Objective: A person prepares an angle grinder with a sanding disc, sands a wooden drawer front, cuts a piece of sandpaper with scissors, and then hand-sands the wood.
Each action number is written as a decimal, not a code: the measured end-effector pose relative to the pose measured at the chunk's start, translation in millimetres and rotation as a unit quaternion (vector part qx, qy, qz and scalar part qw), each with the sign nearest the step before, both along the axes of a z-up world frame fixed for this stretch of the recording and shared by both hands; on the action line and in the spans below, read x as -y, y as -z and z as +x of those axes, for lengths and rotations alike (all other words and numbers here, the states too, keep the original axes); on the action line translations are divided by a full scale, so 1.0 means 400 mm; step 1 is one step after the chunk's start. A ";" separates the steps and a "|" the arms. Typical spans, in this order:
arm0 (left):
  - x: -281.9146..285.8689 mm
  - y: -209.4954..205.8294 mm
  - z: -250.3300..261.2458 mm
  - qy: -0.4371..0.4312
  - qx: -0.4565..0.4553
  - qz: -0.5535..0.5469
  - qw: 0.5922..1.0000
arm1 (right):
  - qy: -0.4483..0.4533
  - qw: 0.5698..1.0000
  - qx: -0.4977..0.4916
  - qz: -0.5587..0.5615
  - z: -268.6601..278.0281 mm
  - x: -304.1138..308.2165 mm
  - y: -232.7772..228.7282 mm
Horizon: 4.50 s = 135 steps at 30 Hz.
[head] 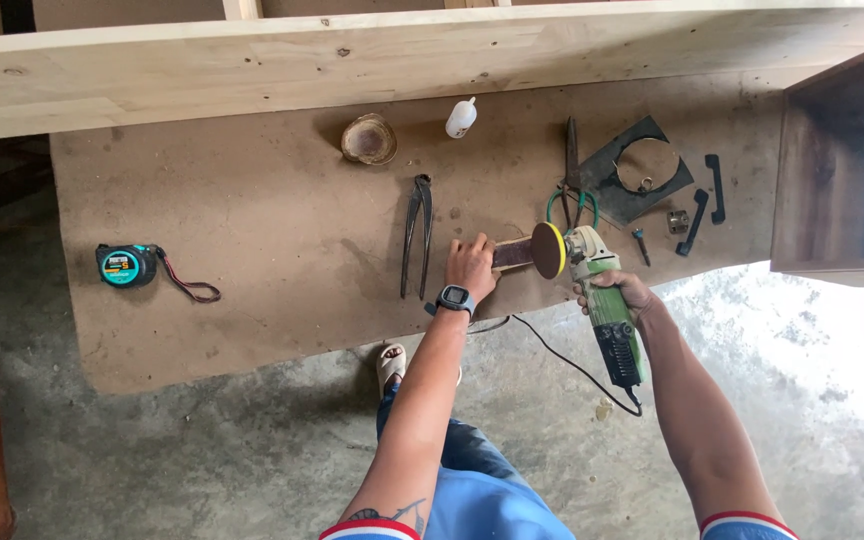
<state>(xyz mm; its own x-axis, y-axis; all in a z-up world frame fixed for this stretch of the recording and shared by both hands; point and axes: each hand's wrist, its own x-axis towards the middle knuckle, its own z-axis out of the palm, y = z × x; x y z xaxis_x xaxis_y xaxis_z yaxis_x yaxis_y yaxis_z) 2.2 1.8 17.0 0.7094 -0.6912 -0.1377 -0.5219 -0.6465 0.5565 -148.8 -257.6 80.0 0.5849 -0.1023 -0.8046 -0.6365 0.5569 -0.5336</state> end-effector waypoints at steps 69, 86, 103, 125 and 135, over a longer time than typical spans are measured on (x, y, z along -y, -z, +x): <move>1.634 -0.711 -0.383 -0.055 -0.377 -0.197 0.903 | 0.734 0.585 0.226 -0.261 -0.760 1.119 -0.350; 1.626 -0.737 -0.386 -0.032 -0.382 -0.201 0.902 | 0.721 0.590 0.236 -0.276 -0.742 1.108 -0.415; 1.649 -0.670 -0.341 0.006 -0.372 -0.182 0.910 | 0.744 0.569 0.227 -0.266 -0.655 0.963 -0.441; 1.685 -0.679 -0.300 0.052 -0.336 -0.139 0.930 | 0.703 0.599 0.249 -0.292 -0.504 0.693 -0.383; 1.682 -0.704 -0.300 0.083 -0.329 -0.102 0.935 | 0.697 0.617 0.243 -0.274 -0.435 0.538 -0.343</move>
<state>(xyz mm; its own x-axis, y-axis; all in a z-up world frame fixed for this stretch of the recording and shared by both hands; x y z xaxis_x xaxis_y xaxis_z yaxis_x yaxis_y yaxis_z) -117.7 -671.0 298.6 0.3977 -0.8441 -0.3597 -0.1071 -0.4321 0.8955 -322.9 -472.8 217.3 -0.2190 -0.9569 -0.1908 0.5657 0.0348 -0.8239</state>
